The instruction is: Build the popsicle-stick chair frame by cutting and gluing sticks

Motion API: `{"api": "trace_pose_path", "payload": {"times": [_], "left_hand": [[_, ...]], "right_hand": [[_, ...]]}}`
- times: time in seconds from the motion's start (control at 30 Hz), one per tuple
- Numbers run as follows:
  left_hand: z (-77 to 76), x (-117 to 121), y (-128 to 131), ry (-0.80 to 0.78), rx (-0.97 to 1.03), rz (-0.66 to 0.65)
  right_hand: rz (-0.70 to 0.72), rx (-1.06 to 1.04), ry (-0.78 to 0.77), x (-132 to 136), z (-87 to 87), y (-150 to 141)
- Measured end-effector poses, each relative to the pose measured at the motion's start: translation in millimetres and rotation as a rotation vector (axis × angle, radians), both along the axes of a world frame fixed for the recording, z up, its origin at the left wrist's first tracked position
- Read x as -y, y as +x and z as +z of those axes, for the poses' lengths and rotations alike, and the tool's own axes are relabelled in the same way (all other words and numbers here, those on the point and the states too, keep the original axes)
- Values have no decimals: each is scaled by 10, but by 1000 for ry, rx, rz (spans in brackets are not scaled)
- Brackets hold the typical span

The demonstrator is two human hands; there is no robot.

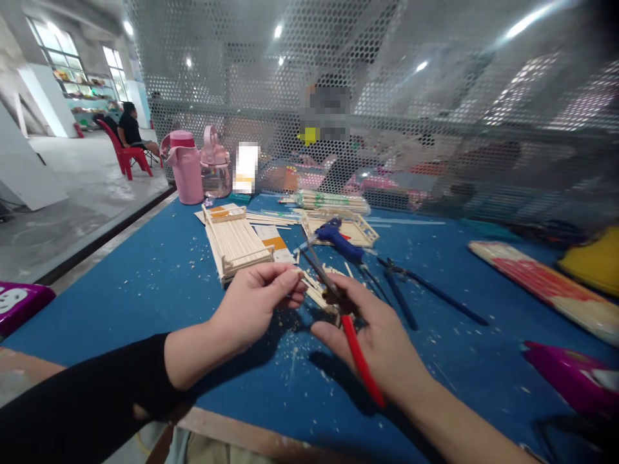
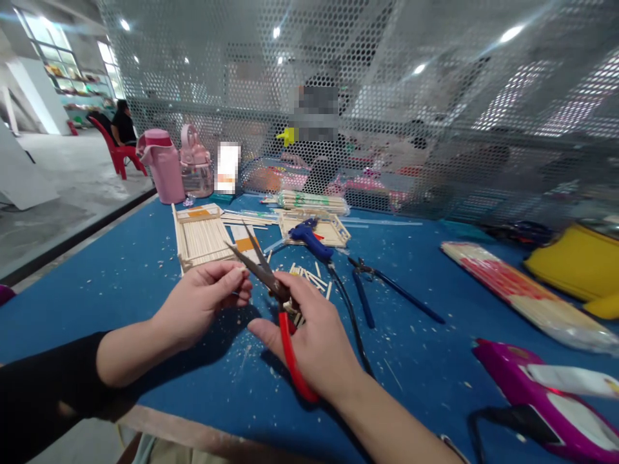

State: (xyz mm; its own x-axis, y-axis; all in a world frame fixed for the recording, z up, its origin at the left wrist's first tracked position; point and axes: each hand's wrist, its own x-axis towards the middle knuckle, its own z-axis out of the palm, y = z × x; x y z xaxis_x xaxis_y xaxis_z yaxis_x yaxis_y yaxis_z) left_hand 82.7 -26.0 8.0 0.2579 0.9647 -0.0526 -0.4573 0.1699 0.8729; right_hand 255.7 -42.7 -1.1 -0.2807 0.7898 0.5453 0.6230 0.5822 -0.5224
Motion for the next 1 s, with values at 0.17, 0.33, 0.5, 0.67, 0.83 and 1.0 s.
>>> {"api": "trace_pose_path", "payload": {"times": [0.17,0.33,0.5,0.67,0.83,1.0], "left_hand": [[24,17,11,115,-54,48],[32,36,25,115,-84,34],[42,44,15,123,-104,12],[45,47,4,166,-124,-24],[15,43,-7,224,-152,-29],[6,47,-6,244,-166,-41]], "right_hand": [[17,143,83,3,-19,-2],[23,190,155,13,-24,-12],[38,202,154,21,-13,-9],[58,203,189,21,-24,-12],[66,167,154,38,-8,-27],[54,162,134,53,15,-17]]}}
